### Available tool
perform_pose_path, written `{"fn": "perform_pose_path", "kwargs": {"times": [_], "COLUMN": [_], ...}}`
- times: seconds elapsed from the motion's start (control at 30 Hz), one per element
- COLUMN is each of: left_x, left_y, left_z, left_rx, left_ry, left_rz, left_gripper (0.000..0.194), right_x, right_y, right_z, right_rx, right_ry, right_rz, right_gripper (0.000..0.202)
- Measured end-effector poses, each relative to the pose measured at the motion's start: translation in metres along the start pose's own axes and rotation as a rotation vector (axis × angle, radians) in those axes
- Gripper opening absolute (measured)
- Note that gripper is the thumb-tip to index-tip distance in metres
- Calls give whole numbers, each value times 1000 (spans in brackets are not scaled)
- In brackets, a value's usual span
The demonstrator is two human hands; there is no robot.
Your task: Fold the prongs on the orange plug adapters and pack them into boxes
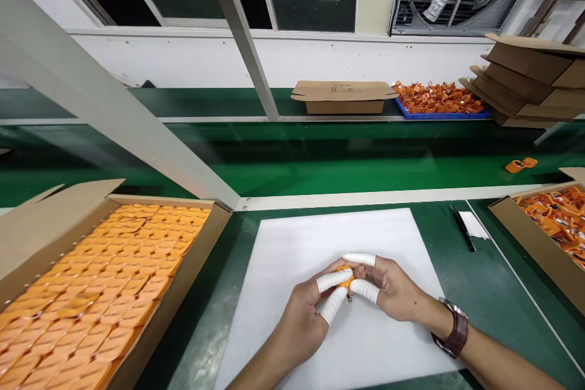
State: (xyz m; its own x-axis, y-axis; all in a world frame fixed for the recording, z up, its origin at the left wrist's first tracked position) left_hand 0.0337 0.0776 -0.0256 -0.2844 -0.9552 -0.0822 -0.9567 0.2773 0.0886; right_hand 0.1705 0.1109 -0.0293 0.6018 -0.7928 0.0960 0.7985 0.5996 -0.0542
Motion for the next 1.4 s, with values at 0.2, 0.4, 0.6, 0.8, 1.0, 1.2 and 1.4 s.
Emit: {"fn": "perform_pose_path", "kwargs": {"times": [0.2,0.4,0.6,0.8,1.0,1.2,1.4], "left_x": [2,1,-5,-13,-11,-12,-10], "left_y": [0,-2,5,9,7,4,0], "left_z": [3,4,12,11,12,7,5], "left_rx": [-11,-40,45,145,182,272,347], "left_ry": [-10,-42,60,158,196,162,151], "left_rz": [-21,-83,-153,-198,-142,-82,-73], "left_gripper": [32,30,30,39,45,41,57], "right_x": [2,3,6,10,14,14,12], "right_y": [0,1,-1,0,0,2,7], "right_z": [-6,2,9,14,32,38,33], "right_rx": [16,13,61,195,422,522,497], "right_ry": [-1,6,78,224,340,368,375], "right_rz": [-3,46,102,-61,-105,-131,-138], "right_gripper": [45,48,58,66,54,50,55]}}
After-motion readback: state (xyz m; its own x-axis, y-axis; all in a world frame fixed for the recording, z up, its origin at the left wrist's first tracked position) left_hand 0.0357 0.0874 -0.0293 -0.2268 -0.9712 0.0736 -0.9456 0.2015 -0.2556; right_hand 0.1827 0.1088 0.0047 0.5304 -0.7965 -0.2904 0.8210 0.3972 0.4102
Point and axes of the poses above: each hand's wrist, its own x-axis away from the middle knuckle, its own y-axis out of the back of the hand, z = x × y, the point moved 7 cm from there along -x, towards the middle knuckle, and after that the axes turned 4 degrees about -y, right-handed, at the moved point
